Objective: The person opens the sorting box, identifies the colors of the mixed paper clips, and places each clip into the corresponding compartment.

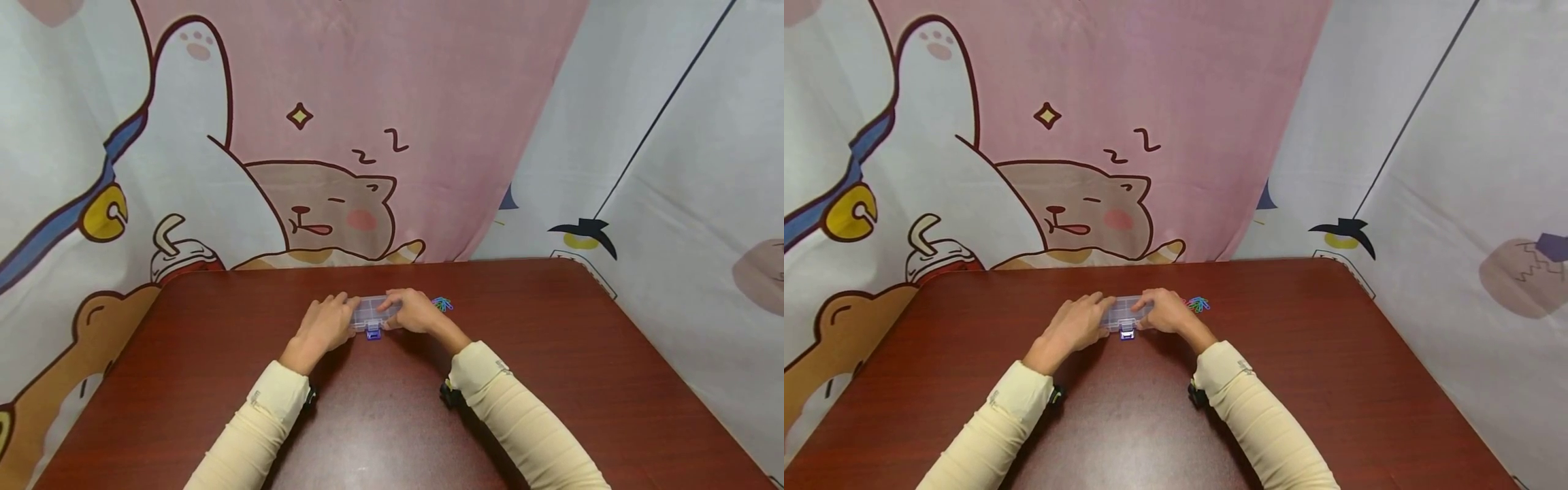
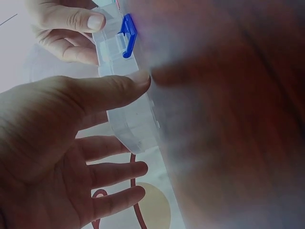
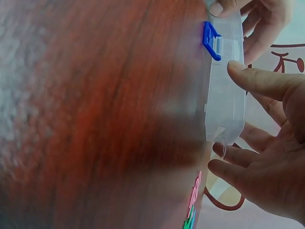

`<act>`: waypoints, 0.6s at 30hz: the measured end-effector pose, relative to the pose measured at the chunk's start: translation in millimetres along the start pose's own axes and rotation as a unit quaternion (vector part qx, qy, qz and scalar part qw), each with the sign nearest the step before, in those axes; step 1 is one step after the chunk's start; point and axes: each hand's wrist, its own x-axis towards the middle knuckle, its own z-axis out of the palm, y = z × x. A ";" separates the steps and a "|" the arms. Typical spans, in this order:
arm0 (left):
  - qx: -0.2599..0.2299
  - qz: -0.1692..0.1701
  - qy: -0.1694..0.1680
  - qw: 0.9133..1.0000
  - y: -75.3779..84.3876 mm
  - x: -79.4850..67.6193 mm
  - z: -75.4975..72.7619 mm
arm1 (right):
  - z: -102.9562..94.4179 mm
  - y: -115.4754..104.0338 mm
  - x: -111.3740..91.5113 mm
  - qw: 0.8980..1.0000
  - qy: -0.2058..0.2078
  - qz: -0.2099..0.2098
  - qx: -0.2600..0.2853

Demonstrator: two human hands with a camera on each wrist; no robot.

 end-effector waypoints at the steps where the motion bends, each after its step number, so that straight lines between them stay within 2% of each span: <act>1: 0.000 -0.002 -0.002 1.000 0.2 -0.2 0.1 | 0.1 0.2 0.3 1.000 0.000 0.000 -0.001; 8: 0.005 -0.008 -0.007 1.000 0.9 -0.6 1.1 | -0.1 1.6 2.5 1.000 -0.003 0.002 -0.009; 18: 0.003 -0.008 -0.004 1.000 0.7 -0.6 0.3 | -4.3 0.5 4.0 1.000 -0.019 0.012 0.008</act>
